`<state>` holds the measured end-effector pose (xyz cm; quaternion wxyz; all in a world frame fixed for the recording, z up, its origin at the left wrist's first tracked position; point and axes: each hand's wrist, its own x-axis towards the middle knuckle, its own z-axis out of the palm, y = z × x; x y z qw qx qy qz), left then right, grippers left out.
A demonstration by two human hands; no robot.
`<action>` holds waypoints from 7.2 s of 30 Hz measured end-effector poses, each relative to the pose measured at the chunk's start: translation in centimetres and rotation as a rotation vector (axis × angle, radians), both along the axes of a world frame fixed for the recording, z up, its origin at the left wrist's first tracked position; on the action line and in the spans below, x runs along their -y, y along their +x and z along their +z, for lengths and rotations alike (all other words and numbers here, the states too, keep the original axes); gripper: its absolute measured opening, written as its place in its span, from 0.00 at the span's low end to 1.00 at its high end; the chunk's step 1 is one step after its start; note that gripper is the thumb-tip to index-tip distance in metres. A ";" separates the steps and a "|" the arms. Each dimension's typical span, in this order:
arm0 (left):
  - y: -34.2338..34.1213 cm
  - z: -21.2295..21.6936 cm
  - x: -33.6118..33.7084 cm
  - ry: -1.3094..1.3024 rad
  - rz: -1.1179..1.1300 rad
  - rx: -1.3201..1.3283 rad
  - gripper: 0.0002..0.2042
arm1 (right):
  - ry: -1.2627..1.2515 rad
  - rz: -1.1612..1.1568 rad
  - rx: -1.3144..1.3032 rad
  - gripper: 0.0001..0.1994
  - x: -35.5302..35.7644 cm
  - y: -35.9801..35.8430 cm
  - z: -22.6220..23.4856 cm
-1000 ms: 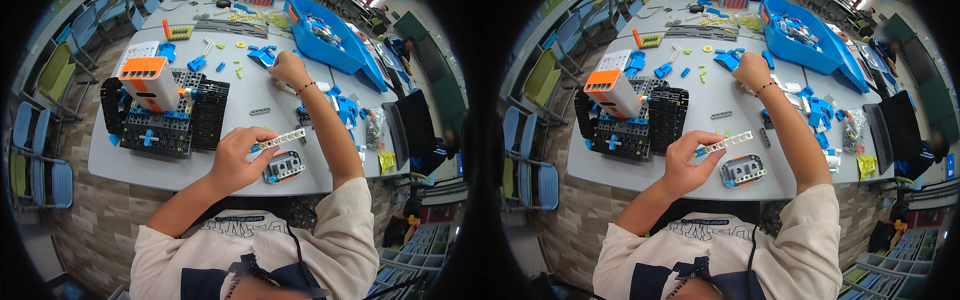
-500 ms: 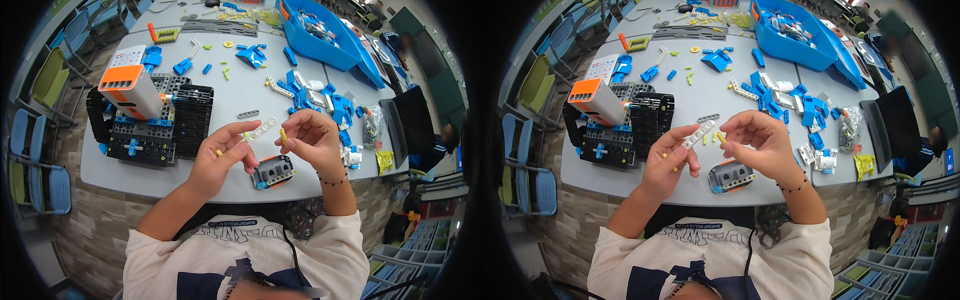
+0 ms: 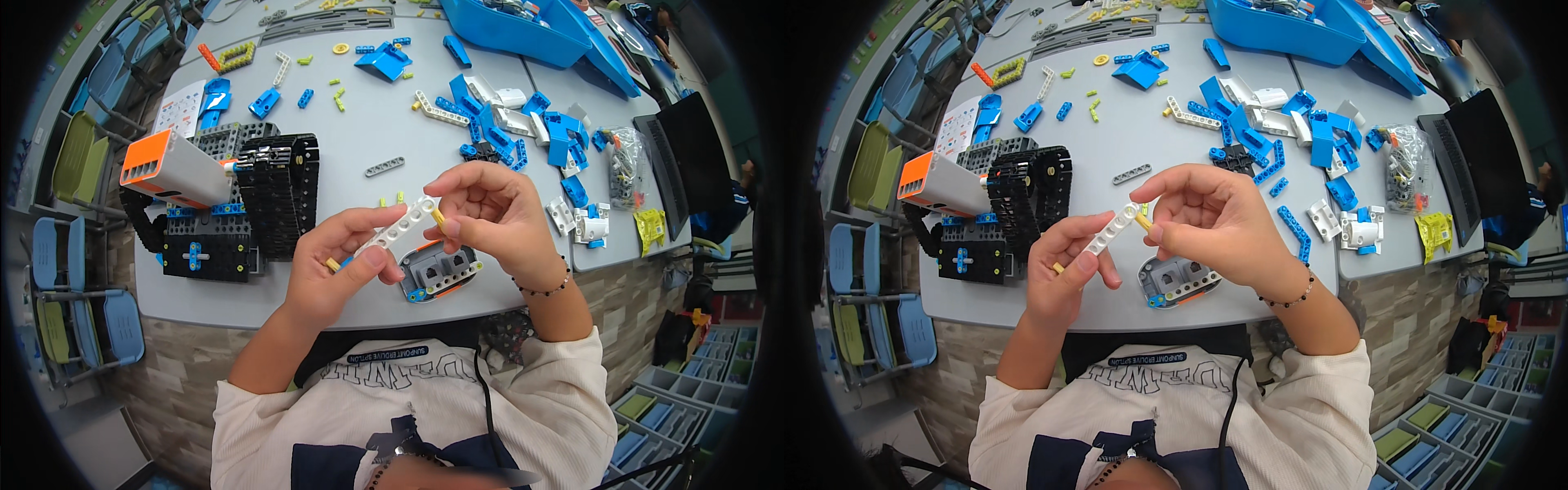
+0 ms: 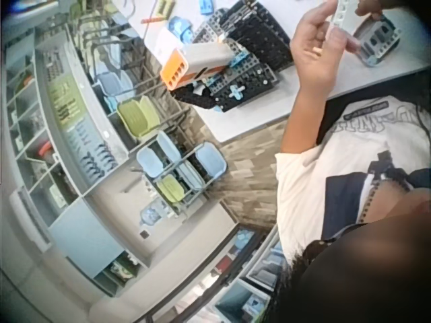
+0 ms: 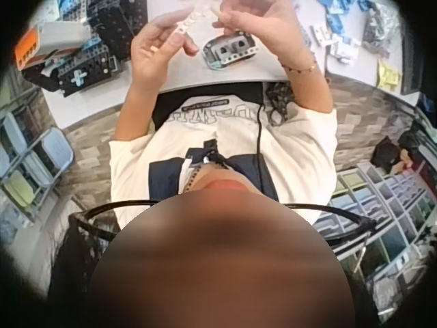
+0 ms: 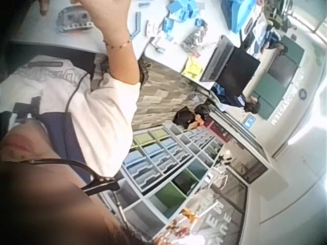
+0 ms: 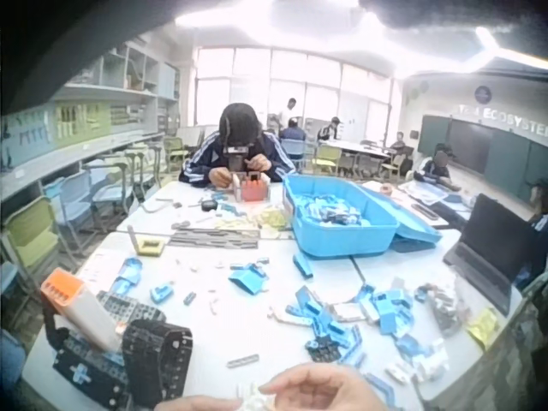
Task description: The person assembles a small Lego Technic subassembly by hand, connecting blue and white beams with yellow pins and attaching them to a gray chassis piece. The person repeatedly picks parts from the table, aligns them, and secures them into the growing structure.
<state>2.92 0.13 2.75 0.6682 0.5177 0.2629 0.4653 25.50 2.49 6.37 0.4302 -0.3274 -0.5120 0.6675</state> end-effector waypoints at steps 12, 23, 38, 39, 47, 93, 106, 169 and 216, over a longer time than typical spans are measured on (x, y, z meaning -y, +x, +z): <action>0.1 0.1 0.2 0.318 0.080 -0.230 0.17 | 0.389 -0.074 0.297 0.17 0.9 0.7 0.4; 0.2 0.5 0.5 0.102 0.015 -0.013 0.17 | 0.646 0.061 0.356 0.19 0.3 1.2 1.4; -0.5 0.5 0.2 -0.083 -0.206 0.155 0.18 | 0.710 0.060 0.268 0.22 -0.2 1.4 0.2; -0.5 0.5 0.2 -0.081 -0.213 0.126 0.18 | 0.688 0.060 0.264 0.21 -0.2 1.4 0.1; -0.4 0.5 0.3 -0.078 -0.216 0.138 0.17 | 0.608 0.027 0.261 0.17 0.0 1.4 -0.1; 1.1 -2.8 1.6 0.642 0.254 -0.743 0.14 | 0.401 0.073 0.608 0.09 0.0 6.2 -3.8; 0.5 -2.3 1.8 0.629 0.208 -0.810 0.10 | 0.572 0.111 0.644 0.11 -0.2 6.0 -4.0; 0.3 -2.3 1.4 0.686 0.278 -0.841 0.08 | 0.757 0.088 0.676 0.10 0.4 5.5 -4.6; 0.5 -3.8 4.9 0.762 0.348 -0.885 0.14 | 0.848 -0.142 0.874 0.13 5.8 4.5 -5.9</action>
